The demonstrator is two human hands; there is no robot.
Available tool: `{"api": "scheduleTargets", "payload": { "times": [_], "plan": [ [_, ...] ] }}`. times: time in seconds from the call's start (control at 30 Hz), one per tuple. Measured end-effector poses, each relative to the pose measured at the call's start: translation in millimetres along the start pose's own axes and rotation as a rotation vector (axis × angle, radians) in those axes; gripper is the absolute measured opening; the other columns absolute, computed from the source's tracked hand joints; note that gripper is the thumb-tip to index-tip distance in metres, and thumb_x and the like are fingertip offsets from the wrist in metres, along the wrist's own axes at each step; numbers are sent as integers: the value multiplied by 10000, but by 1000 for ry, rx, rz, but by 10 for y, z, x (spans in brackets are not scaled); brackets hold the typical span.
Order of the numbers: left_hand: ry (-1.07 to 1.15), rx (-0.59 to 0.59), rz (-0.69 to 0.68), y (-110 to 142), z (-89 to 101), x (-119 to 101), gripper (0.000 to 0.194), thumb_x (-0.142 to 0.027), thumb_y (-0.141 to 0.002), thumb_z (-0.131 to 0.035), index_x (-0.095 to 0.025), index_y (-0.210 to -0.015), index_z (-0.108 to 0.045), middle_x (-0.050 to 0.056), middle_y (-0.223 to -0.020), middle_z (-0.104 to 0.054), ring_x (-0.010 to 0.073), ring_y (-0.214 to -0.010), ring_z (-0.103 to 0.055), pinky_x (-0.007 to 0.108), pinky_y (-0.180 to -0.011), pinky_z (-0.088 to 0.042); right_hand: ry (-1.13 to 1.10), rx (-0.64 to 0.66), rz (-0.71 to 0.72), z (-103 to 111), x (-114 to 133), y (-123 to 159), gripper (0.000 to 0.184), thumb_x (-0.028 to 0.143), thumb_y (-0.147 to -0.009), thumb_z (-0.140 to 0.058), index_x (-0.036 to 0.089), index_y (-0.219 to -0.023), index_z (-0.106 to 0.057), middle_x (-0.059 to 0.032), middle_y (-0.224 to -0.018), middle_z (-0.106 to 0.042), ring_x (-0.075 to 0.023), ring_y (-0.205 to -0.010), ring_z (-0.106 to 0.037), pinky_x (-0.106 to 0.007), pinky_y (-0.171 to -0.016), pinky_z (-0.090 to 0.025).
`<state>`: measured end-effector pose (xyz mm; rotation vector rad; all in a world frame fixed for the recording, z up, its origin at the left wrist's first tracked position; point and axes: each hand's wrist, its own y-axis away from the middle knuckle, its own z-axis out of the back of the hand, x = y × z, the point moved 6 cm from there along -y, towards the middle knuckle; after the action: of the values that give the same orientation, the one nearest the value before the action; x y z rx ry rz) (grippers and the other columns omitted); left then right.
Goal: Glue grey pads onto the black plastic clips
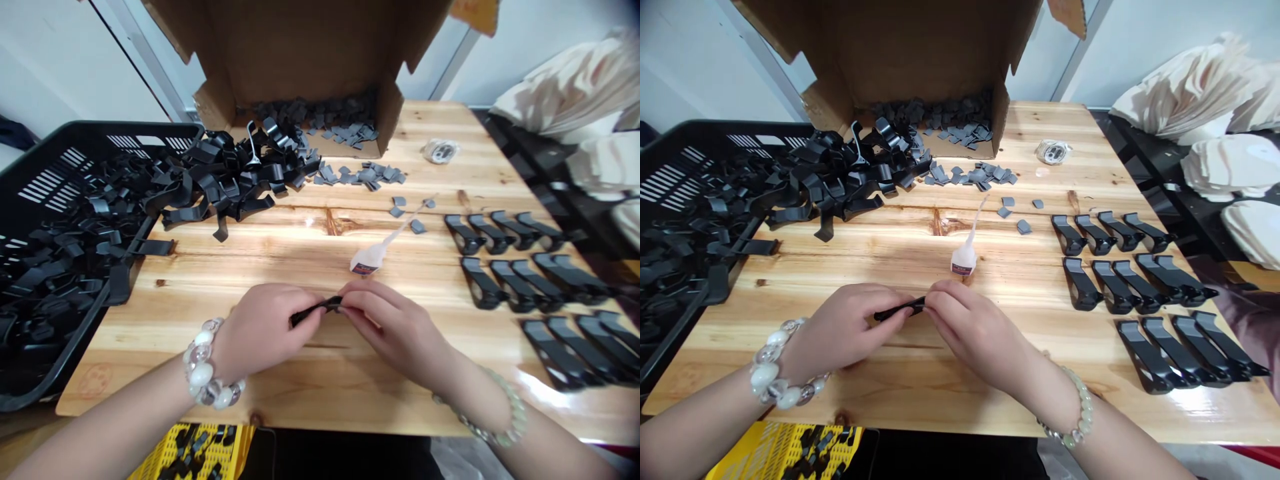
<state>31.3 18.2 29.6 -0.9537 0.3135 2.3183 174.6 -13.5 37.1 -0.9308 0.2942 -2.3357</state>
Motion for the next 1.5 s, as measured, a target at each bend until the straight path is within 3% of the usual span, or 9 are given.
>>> {"api": "scheduleTargets", "payload": {
  "times": [0.1, 0.27, 0.4, 0.57, 1.0, 1.33, 1.4, 1.5],
  "plan": [
    [154, -20, 95, -3, 25, 75, 203, -295, -869, -525, -230, -943, -702, 15, -778, -704, 189, -750, -643, 277, -711, -468, -14, -162, 54, 134, 66, 8, 223, 71, -850, -565, 208, -1025, -549, -43, -919, -665, -121, -835, -638, -216, -756, -529],
    [525, 22, 223, 13, -1, 91, 139, -266, -911, -465, -185, -930, -576, 8, -751, -660, 147, -692, -619, 253, -656, -478, 12, -194, 132, 190, 185, 42, 319, 27, -829, -538, 234, -1071, -558, -42, -872, -703, -133, -782, -671, -220, -665, -566],
    [842, 74, 222, 27, -32, 22, 70, -226, -925, -450, -181, -941, -501, -14, -697, -630, 109, -627, -605, 229, -629, -481, -22, -220, 185, 196, 231, 43, 297, 35, -841, -520, 242, -1051, -559, -71, -1021, -690, -147, -906, -670, -243, -732, -590],
    [1055, 135, 174, 33, -74, -26, 69, -202, -927, -464, -198, -993, -481, -9, -748, -650, 107, -637, -626, 244, -657, -498, -49, -248, 159, 213, 209, 29, 286, 4, -816, -534, 227, -991, -575, -74, -1012, -680, -136, -903, -671, -219, -747, -584],
    [993, 86, 226, 35, -81, -16, 171, -203, -854, -596, -203, -990, -492, -34, -689, -608, 95, -616, -587, 234, -648, -486, -103, -218, 128, 134, 173, 30, 304, 2, -805, -538, 229, -1002, -582, -68, -1006, -665, -140, -901, -661, -242, -760, -567],
    [1011, -6, 225, 6, -109, 81, 177, -217, -875, -586, -190, -1033, -512, -28, -773, -611, 83, -635, -594, 213, -633, -483, -18, -158, 128, 55, 120, 29, 275, 60, -802, -581, 214, -1028, -566, -80, -998, -648, -167, -911, -644, -294, -779, -561],
    [1007, -26, 237, 0, -112, 103, 149, -235, -897, -556, -182, -1027, -508, -20, -785, -618, 84, -645, -592, 221, -650, -482, -159, -209, 35, 123, 83, 35, 206, 62, -807, -561, 219, -941, -557, -72, -970, -644, -168, -866, -654, -301, -734, -566],
    [1004, -53, 241, 0, -109, 130, 156, -261, -910, -538, -178, -1039, -508, -11, -799, -626, 88, -649, -590, 231, -660, -477, -549, -352, -234, 263, -92, 53, 132, 111, -846, -490, 223, -793, -443, -49, -908, -620, -146, -672, -653, -264, -505, -526]
  ]
}}
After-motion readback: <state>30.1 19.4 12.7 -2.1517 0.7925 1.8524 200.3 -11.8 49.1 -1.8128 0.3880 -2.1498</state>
